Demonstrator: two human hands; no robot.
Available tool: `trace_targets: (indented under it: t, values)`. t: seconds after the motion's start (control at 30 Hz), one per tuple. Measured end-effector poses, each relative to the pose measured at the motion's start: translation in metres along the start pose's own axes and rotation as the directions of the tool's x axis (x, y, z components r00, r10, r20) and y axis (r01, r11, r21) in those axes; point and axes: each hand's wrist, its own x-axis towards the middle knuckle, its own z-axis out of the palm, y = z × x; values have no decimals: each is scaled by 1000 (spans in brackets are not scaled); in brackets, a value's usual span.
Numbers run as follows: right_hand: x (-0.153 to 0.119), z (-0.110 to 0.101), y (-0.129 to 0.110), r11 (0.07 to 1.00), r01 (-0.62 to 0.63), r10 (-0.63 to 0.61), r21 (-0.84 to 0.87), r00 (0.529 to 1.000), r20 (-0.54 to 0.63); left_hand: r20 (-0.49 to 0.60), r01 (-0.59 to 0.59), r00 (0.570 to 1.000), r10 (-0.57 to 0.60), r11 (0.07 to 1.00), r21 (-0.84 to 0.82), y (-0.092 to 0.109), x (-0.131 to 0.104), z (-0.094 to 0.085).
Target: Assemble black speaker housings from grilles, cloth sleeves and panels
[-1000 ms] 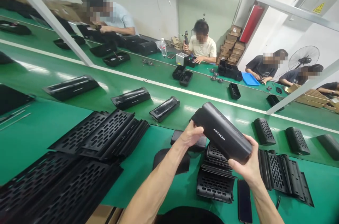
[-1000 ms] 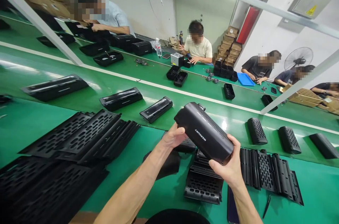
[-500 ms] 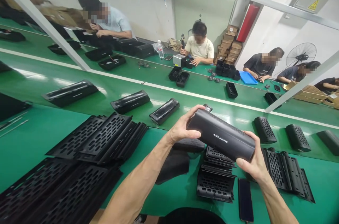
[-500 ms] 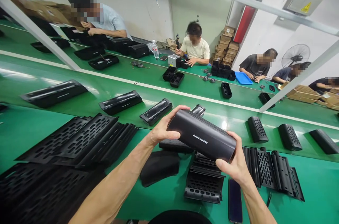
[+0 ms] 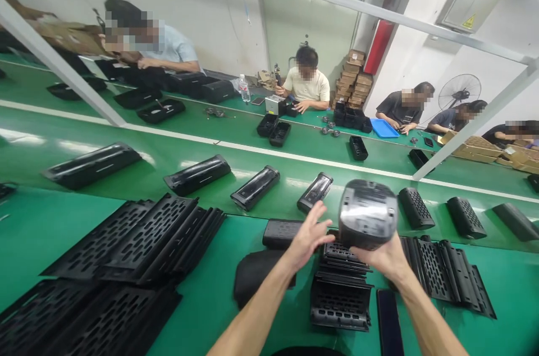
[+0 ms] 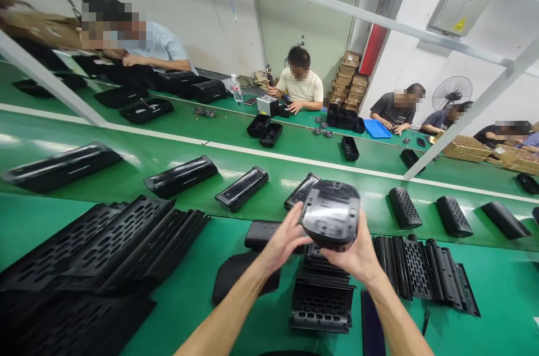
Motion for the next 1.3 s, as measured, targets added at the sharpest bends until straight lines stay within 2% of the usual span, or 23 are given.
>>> trace_targets:
  t: [0.07,0.1,0.13,0.2,0.27,0.3,0.4,0.47,0.5,0.57,0.67,0.77,0.83,0.93,1.0,1.07,1.1,1.13,1.2,1.23,1.3]
  values:
    - [8,-15,-7,975,92,-95,-201,996,-1,-11,-121,992,125,980,159,17,-4,-2]
    - [11,-21,-10,932,150,-142,-331,989,49,20,-166,986,167,953,253,25,-6,0]
    - [13,-25,-13,883,201,-169,-424,979,112,50,-185,983,179,917,354,31,-7,2]
    - [16,-30,-15,834,271,-183,-481,958,223,59,-175,984,169,835,522,36,-7,8]
    - [13,-34,-11,867,278,-179,-415,948,262,12,-153,984,178,803,576,35,-9,9]
    - [11,-37,-7,901,242,-158,-361,956,247,-6,-154,982,191,810,566,33,-10,8]
    - [-2,-47,13,995,-17,36,-100,981,191,-21,-198,970,242,836,512,33,-18,0]
    - [-12,-49,24,973,-194,167,126,965,201,-3,-229,964,267,833,503,37,-23,-4]
    - [-17,-48,27,945,-243,200,217,958,204,9,-241,962,274,827,508,40,-25,-5]
    - [-24,-42,29,911,-270,228,312,959,167,28,-251,960,278,815,523,45,-28,-4]
    - [-30,-31,28,904,-259,243,340,966,89,23,-249,958,285,791,559,44,-28,-1]
    - [-32,-24,32,884,-288,287,368,956,60,-34,-188,966,257,784,591,38,-26,-5]
    - [-34,-22,37,859,-355,351,370,933,81,-51,-144,975,214,797,586,34,-24,-12]
    - [-37,-20,42,824,-432,419,366,900,119,9,-98,994,112,820,565,30,-25,-22]
    - [-39,-18,42,815,-426,423,393,901,99,20,-82,996,85,831,551,26,-26,-25]
    - [-39,-14,43,788,-425,448,444,892,59,-32,-72,994,105,845,530,21,-25,-22]
    - [-38,-12,44,753,-451,483,479,873,62,-72,-48,993,98,858,511,19,-24,-20]
    - [-37,-10,45,701,-494,529,514,844,89,-120,7,991,59,874,486,16,-22,-17]
    - [-33,-10,51,591,-593,601,548,776,192,-226,200,968,-110,882,426,14,-17,-13]
    - [-32,-12,54,564,-622,610,543,757,234,-272,316,937,-219,862,396,14,-15,-12]
    - [-31,-16,61,589,-621,588,517,768,253,-311,512,854,-416,778,365,16,-10,-15]
